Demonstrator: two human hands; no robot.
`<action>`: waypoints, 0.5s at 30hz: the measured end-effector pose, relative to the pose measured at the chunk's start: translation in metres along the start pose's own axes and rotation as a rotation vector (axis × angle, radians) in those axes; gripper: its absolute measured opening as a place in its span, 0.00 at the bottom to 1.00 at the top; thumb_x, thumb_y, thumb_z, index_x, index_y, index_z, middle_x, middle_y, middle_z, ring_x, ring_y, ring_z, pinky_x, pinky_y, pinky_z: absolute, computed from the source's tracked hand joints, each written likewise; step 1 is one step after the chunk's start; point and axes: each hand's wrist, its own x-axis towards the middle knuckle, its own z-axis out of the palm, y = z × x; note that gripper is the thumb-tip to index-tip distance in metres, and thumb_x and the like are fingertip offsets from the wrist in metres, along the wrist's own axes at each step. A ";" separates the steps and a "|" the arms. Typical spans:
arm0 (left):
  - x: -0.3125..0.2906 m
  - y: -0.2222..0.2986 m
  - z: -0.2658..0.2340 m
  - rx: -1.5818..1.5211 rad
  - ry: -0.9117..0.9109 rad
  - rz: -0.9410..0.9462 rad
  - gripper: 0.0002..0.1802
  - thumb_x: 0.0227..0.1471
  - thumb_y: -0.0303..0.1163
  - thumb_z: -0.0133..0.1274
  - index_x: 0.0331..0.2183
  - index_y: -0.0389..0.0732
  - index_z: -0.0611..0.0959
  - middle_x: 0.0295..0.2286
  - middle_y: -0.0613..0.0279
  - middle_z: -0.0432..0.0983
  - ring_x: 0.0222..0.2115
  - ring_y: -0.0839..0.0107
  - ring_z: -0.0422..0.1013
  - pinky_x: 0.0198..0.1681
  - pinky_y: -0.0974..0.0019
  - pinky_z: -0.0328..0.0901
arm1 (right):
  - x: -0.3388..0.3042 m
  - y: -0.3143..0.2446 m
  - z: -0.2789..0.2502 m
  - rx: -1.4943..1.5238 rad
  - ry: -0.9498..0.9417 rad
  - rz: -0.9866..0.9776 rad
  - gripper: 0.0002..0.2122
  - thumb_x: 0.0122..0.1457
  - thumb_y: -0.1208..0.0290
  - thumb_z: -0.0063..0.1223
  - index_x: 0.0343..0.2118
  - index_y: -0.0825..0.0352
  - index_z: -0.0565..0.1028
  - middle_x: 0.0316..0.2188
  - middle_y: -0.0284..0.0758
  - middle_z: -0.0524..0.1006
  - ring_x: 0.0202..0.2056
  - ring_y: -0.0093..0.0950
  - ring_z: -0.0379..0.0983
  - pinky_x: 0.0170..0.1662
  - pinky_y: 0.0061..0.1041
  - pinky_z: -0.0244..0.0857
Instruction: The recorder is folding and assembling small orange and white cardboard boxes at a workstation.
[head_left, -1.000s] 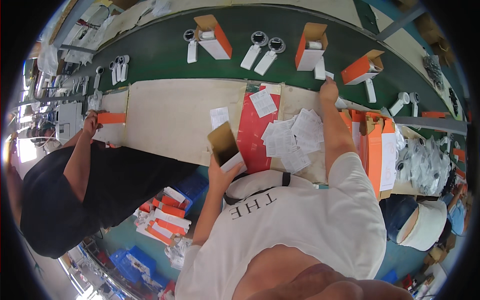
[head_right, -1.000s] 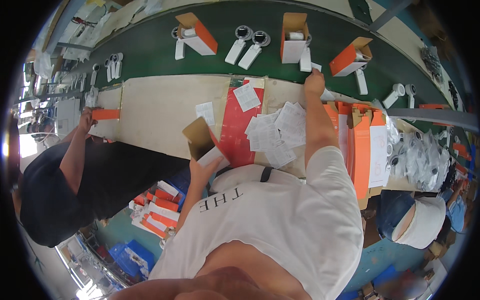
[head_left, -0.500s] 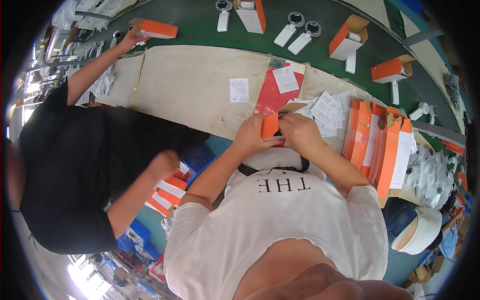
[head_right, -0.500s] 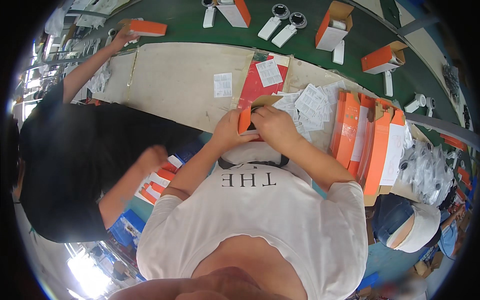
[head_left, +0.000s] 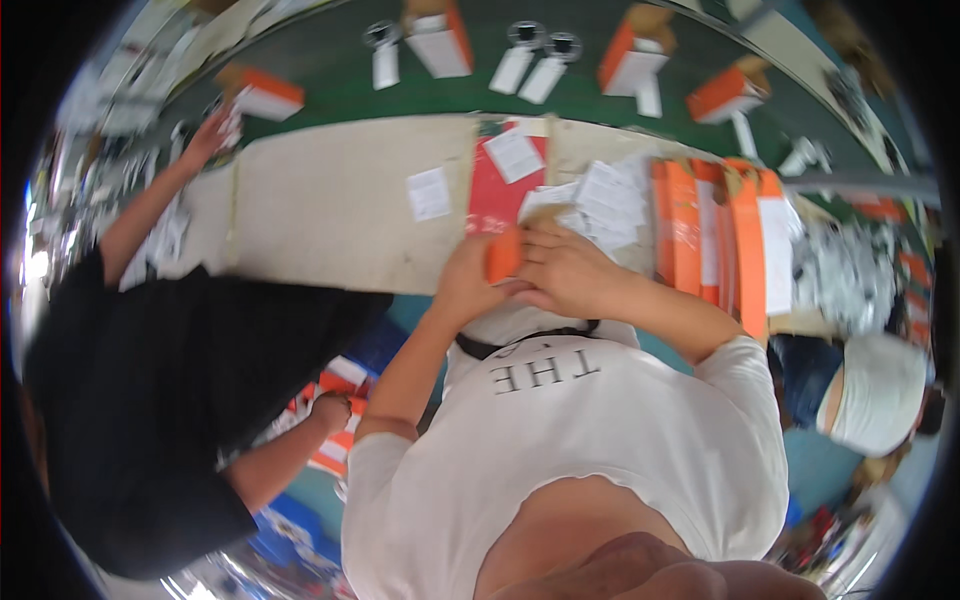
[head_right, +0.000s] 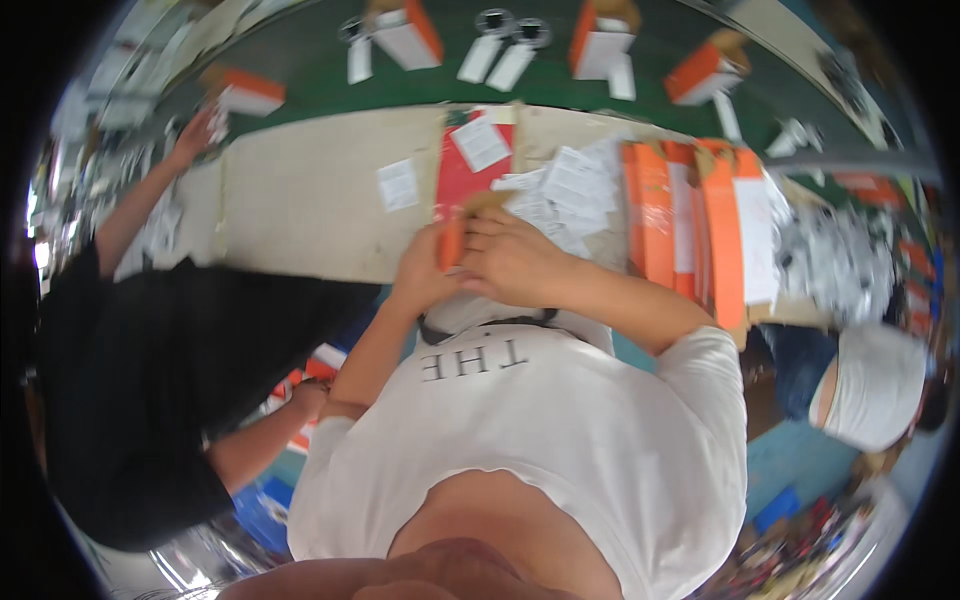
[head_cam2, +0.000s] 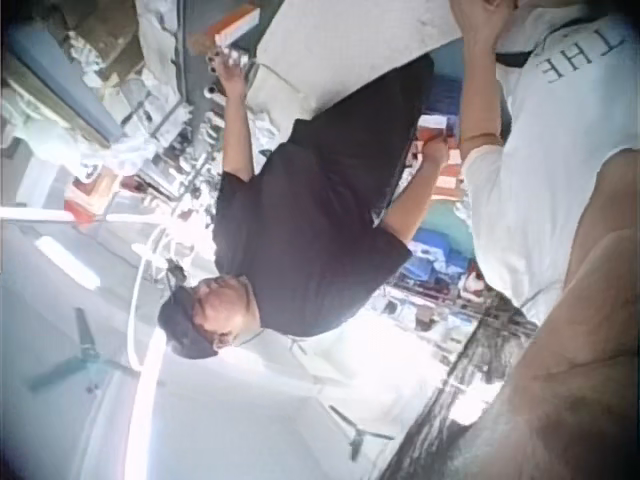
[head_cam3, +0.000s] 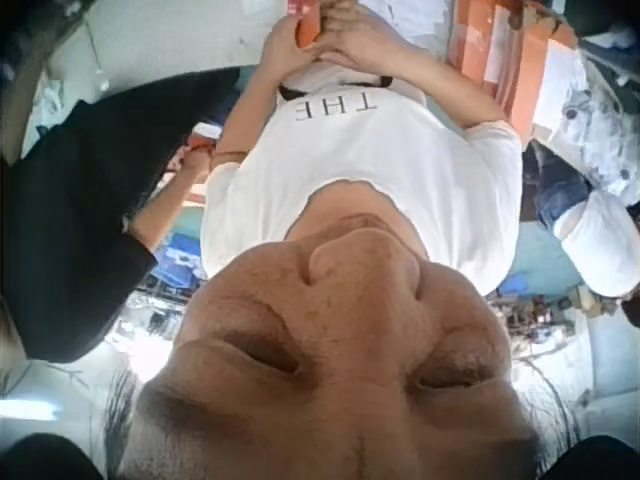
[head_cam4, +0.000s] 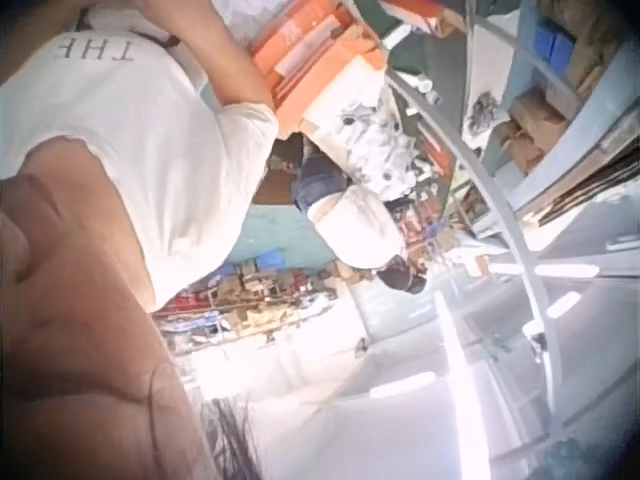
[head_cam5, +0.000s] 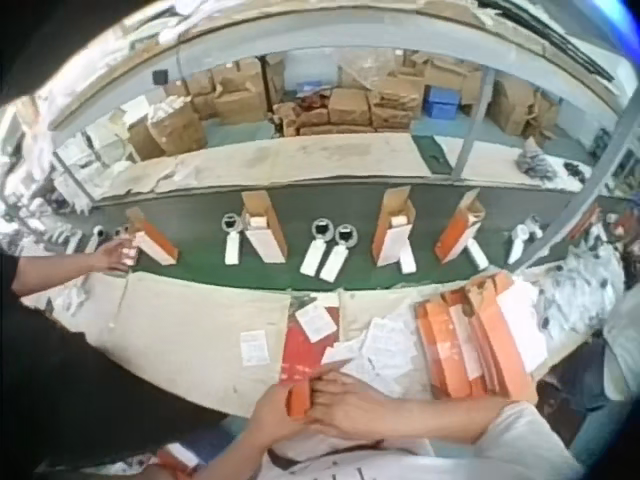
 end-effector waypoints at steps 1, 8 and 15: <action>-0.003 -0.018 0.008 0.007 0.129 0.002 0.34 0.26 0.39 0.66 0.39 0.38 0.73 0.36 0.51 0.70 0.36 0.53 0.67 0.39 0.58 0.63 | 0.003 -0.004 -0.004 0.007 -0.061 0.040 0.11 0.43 0.63 0.56 0.28 0.64 0.74 0.31 0.35 0.73 0.44 0.32 0.65 0.50 0.30 0.53; 0.009 -0.141 -0.013 -0.044 0.309 -0.256 0.35 0.34 0.34 0.64 0.44 0.32 0.67 0.36 0.54 0.72 0.35 0.64 0.71 0.38 0.65 0.66 | -0.040 0.005 -0.045 -0.420 0.001 0.301 0.23 0.45 0.62 0.55 0.46 0.63 0.68 0.50 0.37 0.64 0.53 0.35 0.56 0.56 0.43 0.44; 0.014 -0.282 -0.132 0.410 0.632 -0.586 0.36 0.40 0.53 0.56 0.44 0.33 0.70 0.38 0.51 0.72 0.39 0.58 0.69 0.43 0.61 0.62 | -0.194 0.040 -0.074 -0.968 0.378 1.333 0.23 0.51 0.67 0.48 0.52 0.64 0.62 0.53 0.41 0.61 0.55 0.41 0.54 0.55 0.42 0.46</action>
